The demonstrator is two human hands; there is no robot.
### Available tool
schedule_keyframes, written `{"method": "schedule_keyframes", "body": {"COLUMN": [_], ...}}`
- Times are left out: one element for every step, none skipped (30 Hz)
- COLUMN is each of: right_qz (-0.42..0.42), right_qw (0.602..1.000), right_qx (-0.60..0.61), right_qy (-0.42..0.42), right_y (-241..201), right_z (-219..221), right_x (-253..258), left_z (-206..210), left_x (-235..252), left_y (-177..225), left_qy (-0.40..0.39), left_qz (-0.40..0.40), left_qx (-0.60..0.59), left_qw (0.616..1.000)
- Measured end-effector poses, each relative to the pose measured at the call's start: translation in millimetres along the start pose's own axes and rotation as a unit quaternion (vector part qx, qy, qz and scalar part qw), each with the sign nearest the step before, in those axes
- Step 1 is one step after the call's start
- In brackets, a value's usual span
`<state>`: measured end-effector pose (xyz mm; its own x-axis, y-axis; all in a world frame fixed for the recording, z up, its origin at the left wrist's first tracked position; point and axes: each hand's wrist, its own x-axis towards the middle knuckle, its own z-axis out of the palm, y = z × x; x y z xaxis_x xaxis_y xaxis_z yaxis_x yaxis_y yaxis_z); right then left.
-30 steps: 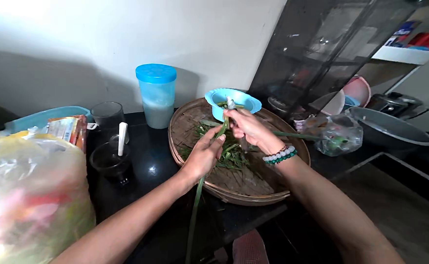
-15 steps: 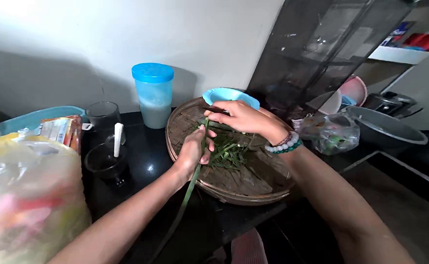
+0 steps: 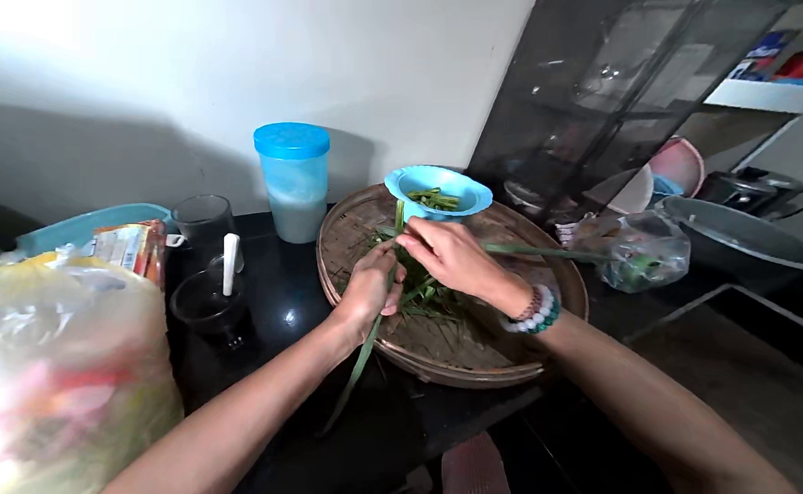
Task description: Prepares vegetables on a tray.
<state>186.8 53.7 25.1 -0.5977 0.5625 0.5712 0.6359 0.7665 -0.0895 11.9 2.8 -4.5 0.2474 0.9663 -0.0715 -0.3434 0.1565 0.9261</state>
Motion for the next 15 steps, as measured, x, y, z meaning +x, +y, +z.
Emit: {"method": "schedule_keyframes", "body": {"right_qz": [0.008, 0.019, 0.035, 0.056, 0.077, 0.095, 0.112, 0.130, 0.146, 0.160, 0.168, 0.166, 0.165, 0.166, 0.170], "right_qw": [0.999, 0.997, 0.996, 0.996, 0.995, 0.993, 0.989, 0.983, 0.976, 0.972, 0.973, 0.978, 0.981, 0.982, 0.981], "right_qx": [0.043, 0.067, 0.073, 0.063, 0.047, 0.041, 0.049, 0.071, 0.096, 0.105, 0.098, 0.073, 0.051, 0.036, 0.033], "right_qy": [0.015, 0.029, 0.036, 0.041, 0.046, 0.058, 0.079, 0.106, 0.131, 0.138, 0.127, 0.106, 0.088, 0.080, 0.083], "right_y": [-3, -5, -6, -5, -3, 0, 1, 1, 1, 1, 1, 2, 4, 6, 6], "right_z": [-2, -6, -9, -10, -9, -8, -9, -11, -16, -21, -25, -26, -25, -22, -20], "right_x": [-4, -7, -10, -13, -17, -22, -27, -31, -33, -34, -35, -34, -35, -38, -40], "left_z": [-1, -2, -3, -3, -3, -2, -2, -2, -1, -1, -1, -1, 0, 1, 2], "left_x": [2, 3, 4, 5, 5, 5, 5, 6, 5, 5, 5, 4, 4, 3, 3], "left_y": [1, 1, 2, 2, 1, 1, 1, 1, 1, 1, 0, 0, 0, 0, 1], "left_qy": [0.009, 0.015, 0.020, 0.023, 0.027, 0.030, 0.034, 0.037, 0.039, 0.041, 0.043, 0.046, 0.054, 0.067, 0.084], "left_qz": [-0.002, -0.005, -0.005, -0.005, -0.005, -0.004, -0.004, -0.003, -0.002, 0.002, 0.006, 0.008, 0.009, 0.010, 0.012], "left_qx": [-0.010, -0.015, -0.017, -0.018, -0.020, -0.021, -0.024, -0.026, -0.027, -0.027, -0.023, -0.019, -0.016, -0.015, -0.019], "left_qw": [1.000, 1.000, 1.000, 1.000, 0.999, 0.999, 0.999, 0.999, 0.999, 0.999, 0.999, 0.999, 0.998, 0.998, 0.996]}}
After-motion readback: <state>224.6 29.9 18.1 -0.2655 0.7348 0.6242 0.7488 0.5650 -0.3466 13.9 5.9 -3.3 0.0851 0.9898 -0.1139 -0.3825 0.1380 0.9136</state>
